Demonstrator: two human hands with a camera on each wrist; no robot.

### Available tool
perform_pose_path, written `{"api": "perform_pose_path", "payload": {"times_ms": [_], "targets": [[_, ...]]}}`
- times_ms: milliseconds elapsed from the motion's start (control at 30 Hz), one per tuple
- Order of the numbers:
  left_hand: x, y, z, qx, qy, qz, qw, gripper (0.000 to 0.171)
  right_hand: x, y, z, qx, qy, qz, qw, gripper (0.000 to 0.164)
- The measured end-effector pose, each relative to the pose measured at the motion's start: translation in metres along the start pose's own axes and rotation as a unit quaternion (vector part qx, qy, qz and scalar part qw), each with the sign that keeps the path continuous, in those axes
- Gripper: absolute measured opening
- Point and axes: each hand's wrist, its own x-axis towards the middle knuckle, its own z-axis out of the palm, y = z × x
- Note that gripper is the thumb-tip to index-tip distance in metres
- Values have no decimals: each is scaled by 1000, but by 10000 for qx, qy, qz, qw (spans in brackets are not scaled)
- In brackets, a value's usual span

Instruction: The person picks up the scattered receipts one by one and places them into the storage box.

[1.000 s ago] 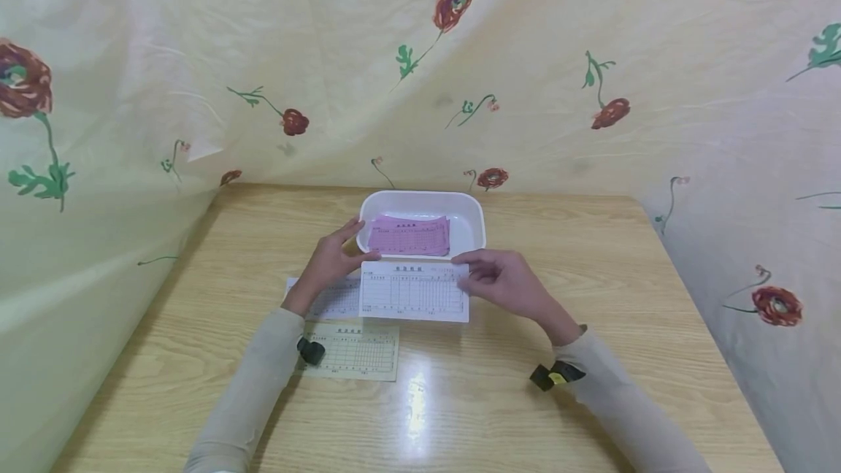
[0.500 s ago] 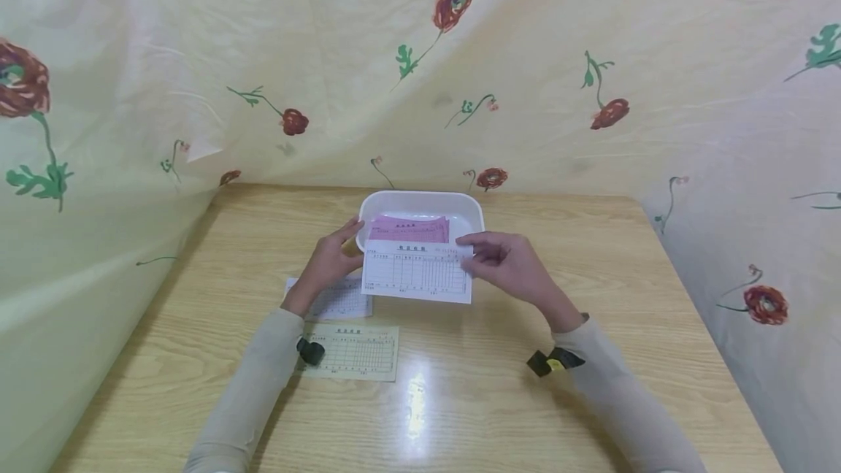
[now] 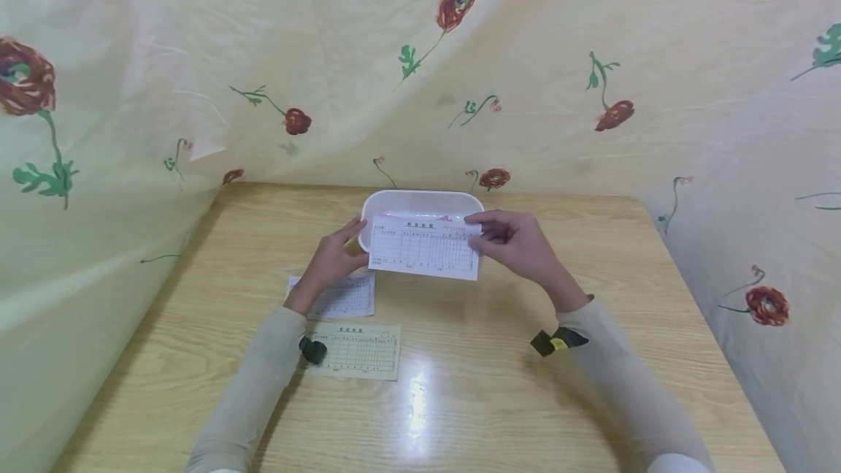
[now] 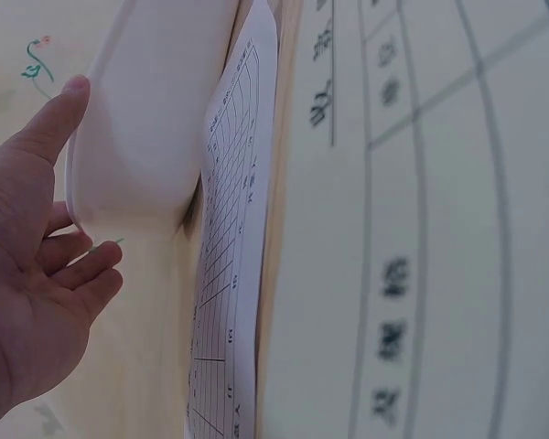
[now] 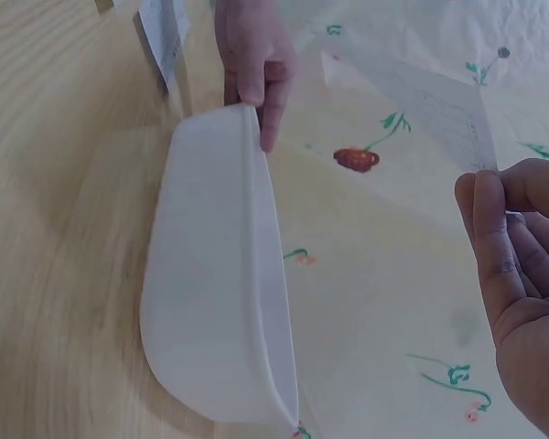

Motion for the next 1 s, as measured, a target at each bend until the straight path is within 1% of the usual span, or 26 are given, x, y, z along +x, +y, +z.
{"api": "perform_pose_path", "payload": {"times_ms": [133, 267, 367, 567, 800, 1000], "targets": [[0, 0, 0, 51, -35, -60, 10000, 80, 8, 5, -6, 103, 50, 55, 9999, 29], [0, -2, 0, 100, -78, -116, 9999, 89, 18, 13, -12, 100, 88, 68, 9999, 30], [1, -3, 0, 88, -77, -72, 9999, 94, 25, 18, -15, 73, 139, 71, 9999, 31], [2, -3, -1, 38, -1, 95, 9999, 91, 40, 28, -17, 9, 306, 162, 9994, 32], [2, -4, -1, 115, 11, 36, 9999, 93, 56, 36, -16, -34, 431, 236, 9988, 32], [3, -7, 1, 109, 2, 25, 9999, 95, 69, 45, -14, -33, 282, 255, 9993, 34]]}}
